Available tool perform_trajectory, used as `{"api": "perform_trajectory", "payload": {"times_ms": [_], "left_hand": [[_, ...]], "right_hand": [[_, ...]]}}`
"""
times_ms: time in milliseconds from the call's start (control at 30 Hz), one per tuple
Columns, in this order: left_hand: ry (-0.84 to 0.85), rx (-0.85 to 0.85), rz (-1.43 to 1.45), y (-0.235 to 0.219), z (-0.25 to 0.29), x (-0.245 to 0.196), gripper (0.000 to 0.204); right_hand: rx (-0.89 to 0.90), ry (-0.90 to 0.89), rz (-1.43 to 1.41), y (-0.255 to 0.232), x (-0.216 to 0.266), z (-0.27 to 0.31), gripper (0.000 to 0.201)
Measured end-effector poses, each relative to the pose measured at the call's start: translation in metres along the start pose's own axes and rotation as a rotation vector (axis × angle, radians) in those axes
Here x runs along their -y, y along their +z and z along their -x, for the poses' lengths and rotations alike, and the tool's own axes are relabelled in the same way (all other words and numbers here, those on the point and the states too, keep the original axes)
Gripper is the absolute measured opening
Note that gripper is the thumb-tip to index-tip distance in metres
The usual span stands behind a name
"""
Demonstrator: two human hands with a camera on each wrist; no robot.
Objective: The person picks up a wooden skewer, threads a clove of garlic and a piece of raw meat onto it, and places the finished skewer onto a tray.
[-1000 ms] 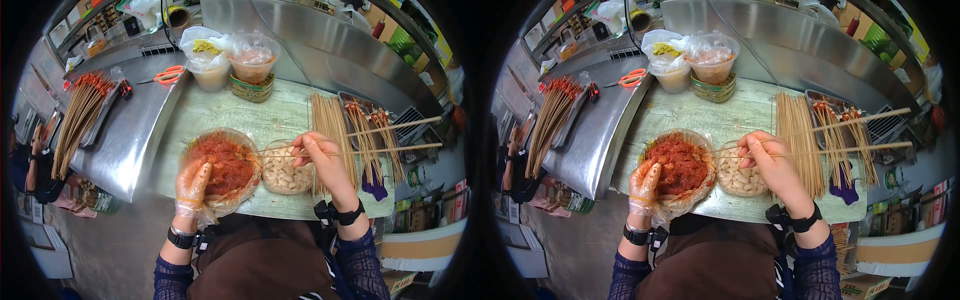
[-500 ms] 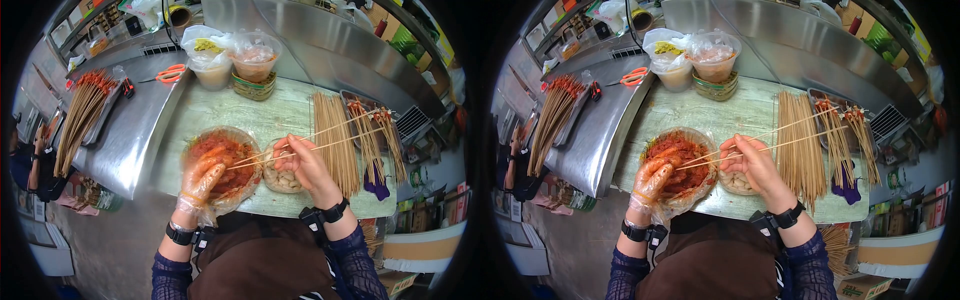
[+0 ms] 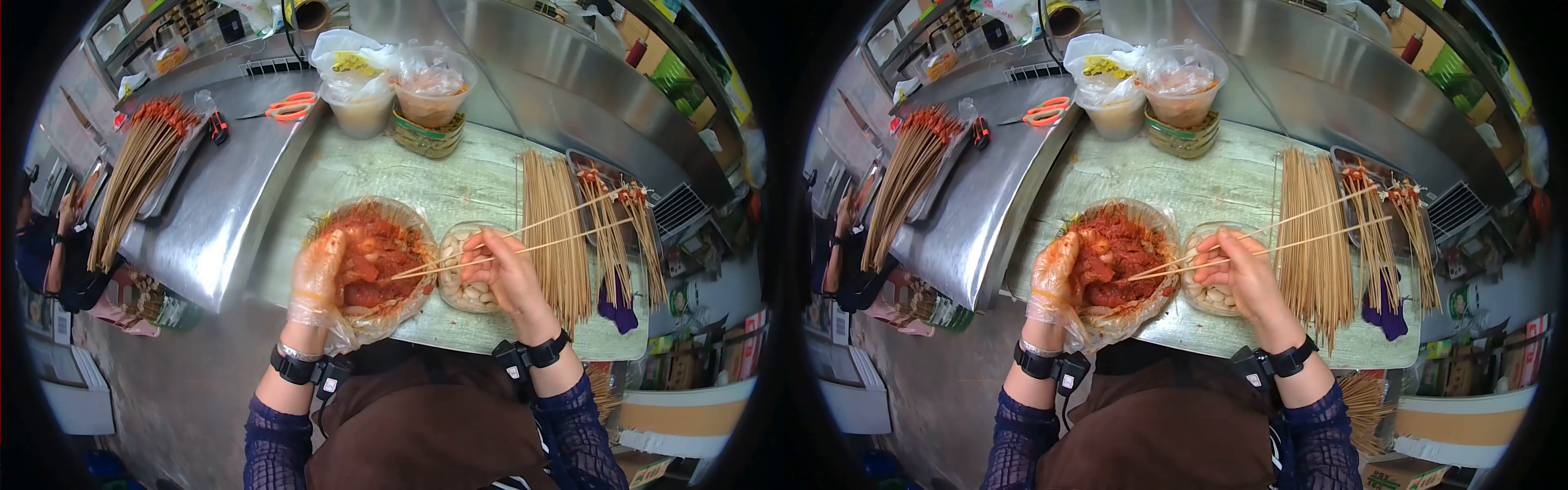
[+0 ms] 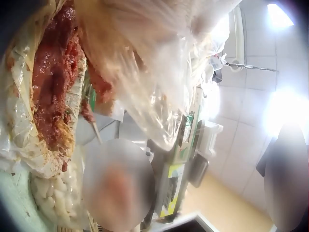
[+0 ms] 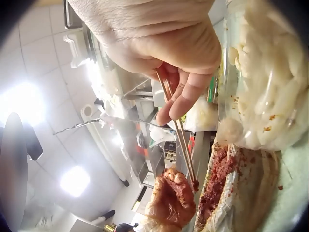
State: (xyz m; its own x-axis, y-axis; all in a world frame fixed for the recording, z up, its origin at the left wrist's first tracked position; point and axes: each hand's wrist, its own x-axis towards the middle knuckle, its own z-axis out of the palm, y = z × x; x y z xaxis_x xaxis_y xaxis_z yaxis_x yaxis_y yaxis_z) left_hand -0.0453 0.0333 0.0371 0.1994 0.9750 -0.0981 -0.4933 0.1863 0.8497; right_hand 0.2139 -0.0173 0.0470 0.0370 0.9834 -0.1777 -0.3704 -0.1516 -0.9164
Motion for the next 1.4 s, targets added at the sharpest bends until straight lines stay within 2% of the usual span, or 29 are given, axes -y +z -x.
{"api": "perform_trajectory", "payload": {"times_ms": [100,200,233,300,433,500,600,700,800,900,1000,1067,1133,1233,1333,1400], "left_hand": [[-0.007,0.010,0.042,-0.003,-0.002,0.002,0.029],[-0.004,0.039,-0.036,0.001,0.002,0.004,0.028],[-0.003,0.052,-0.075,0.000,0.003,0.006,0.028],[-0.005,0.073,-0.134,0.001,0.006,0.003,0.026],[-0.030,0.003,-0.211,-0.001,0.010,0.003,0.025],[0.011,0.031,-0.253,-0.006,0.006,0.008,0.025],[-0.094,-0.128,-0.207,0.004,0.014,0.006,0.028],[-0.032,-0.040,0.037,0.004,0.010,0.023,0.033],[-0.142,0.068,0.149,0.011,0.011,0.020,0.033],[-0.195,0.232,-0.089,0.020,0.018,0.010,0.027],[-0.113,0.216,-0.358,0.027,0.023,0.013,0.022],[-0.130,0.143,-0.347,0.027,0.023,0.013,0.015],[-0.076,0.128,-0.301,0.019,0.019,0.016,0.016],[0.166,0.030,-0.428,0.017,0.014,0.030,0.018],[0.094,-0.027,-0.326,0.027,0.019,0.030,0.017],[0.091,-0.010,-0.285,0.020,0.015,0.037,0.020]], "right_hand": [[-0.045,-0.124,-0.048,-0.004,0.009,-0.004,0.033],[-0.093,-0.134,0.141,-0.003,0.009,-0.014,0.033],[-0.089,-0.156,0.304,-0.005,0.007,-0.015,0.034],[-0.076,-0.200,0.392,-0.003,0.016,-0.006,0.033],[-0.100,-0.267,0.503,0.010,0.042,0.018,0.032],[-0.120,-0.278,0.473,0.007,0.049,0.025,0.032],[-0.135,-0.300,0.348,0.002,0.056,0.033,0.033],[-0.086,-0.289,0.166,-0.003,0.048,0.034,0.035],[-0.023,-0.195,0.020,-0.003,0.034,0.031,0.034],[-0.007,-0.118,-0.036,0.002,0.018,0.024,0.034],[-0.001,-0.099,-0.048,0.000,0.013,0.021,0.033],[-0.006,-0.109,-0.045,-0.009,0.019,0.023,0.033],[-0.069,-0.195,-0.031,-0.024,0.031,0.031,0.032],[-0.178,-0.348,0.016,-0.044,0.047,0.049,0.032],[-0.274,-0.448,0.142,-0.054,0.051,0.065,0.033],[-0.286,-0.422,0.282,-0.052,0.049,0.073,0.034]]}}
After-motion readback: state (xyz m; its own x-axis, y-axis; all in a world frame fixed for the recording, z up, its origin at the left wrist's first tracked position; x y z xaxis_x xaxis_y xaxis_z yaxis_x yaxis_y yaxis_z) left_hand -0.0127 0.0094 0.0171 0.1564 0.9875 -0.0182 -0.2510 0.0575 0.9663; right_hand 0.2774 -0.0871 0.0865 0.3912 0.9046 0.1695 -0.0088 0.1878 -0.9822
